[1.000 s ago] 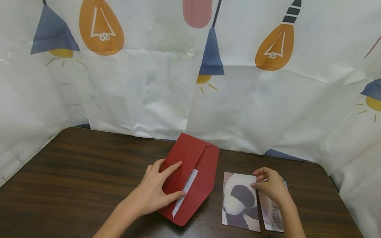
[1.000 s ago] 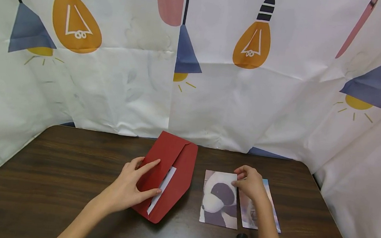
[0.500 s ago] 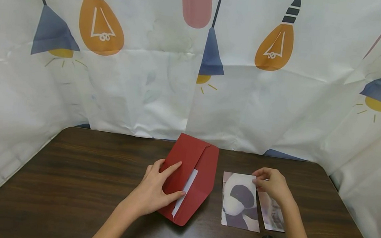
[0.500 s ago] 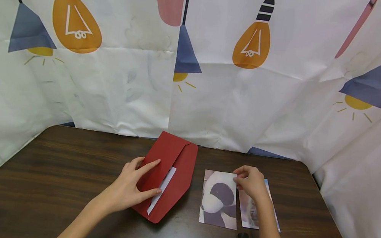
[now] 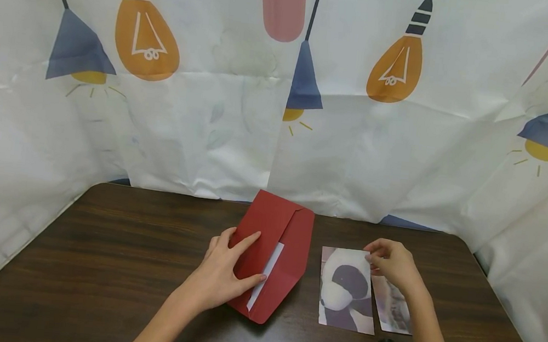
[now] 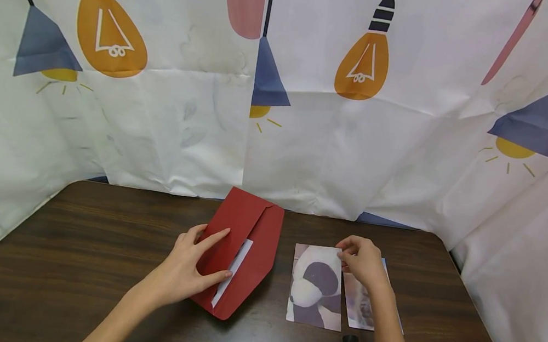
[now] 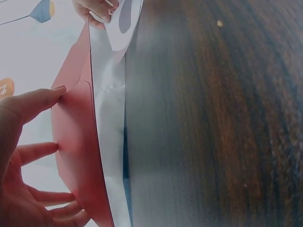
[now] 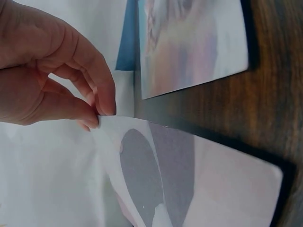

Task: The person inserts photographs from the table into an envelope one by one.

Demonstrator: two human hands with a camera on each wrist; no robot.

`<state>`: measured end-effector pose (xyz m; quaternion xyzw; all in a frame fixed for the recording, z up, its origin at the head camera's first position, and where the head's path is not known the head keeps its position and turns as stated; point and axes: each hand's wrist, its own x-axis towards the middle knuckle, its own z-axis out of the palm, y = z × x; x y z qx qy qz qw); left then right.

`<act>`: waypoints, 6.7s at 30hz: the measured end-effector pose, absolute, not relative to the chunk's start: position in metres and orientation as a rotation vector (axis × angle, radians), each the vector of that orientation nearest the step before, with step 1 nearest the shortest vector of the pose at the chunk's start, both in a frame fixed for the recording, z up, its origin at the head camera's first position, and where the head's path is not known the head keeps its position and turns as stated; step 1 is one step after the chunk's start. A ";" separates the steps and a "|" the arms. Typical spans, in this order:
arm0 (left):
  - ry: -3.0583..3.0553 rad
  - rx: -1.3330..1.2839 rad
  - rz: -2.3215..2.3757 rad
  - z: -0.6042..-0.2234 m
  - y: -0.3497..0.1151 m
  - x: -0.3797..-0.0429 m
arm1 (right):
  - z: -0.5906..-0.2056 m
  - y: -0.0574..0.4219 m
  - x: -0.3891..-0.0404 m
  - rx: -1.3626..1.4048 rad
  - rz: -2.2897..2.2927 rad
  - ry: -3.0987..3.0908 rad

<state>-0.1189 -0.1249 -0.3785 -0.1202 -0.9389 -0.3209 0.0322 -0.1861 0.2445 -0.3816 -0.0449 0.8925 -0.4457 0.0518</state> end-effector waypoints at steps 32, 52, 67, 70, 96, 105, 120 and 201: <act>-2.808 -0.332 -0.841 -0.381 -0.130 -0.125 | -0.367 0.239 -0.181 -0.172 -1.394 2.714; -2.788 -0.311 -0.811 -0.379 -0.126 -0.134 | -0.356 0.237 -0.175 -0.235 -1.458 2.693; -2.769 -0.255 -0.775 -0.386 -0.117 -0.137 | -0.353 0.231 -0.172 -0.221 -1.510 2.648; -2.759 -0.267 -0.769 -0.387 -0.115 -0.138 | -0.352 0.230 -0.172 -0.218 -1.522 2.639; -2.758 -0.237 -0.802 -0.391 -0.106 -0.138 | -0.350 0.226 -0.165 -0.186 -1.575 2.590; -2.768 -0.236 -0.811 -0.393 -0.105 -0.139 | -0.350 0.223 -0.164 -0.200 -1.604 2.580; -2.780 -0.244 -0.854 -0.395 -0.104 -0.134 | -0.349 0.220 -0.163 -0.211 -1.709 2.539; -2.771 -0.347 -0.884 -0.392 -0.083 -0.125 | -0.356 0.181 -0.168 -0.016 -1.885 2.414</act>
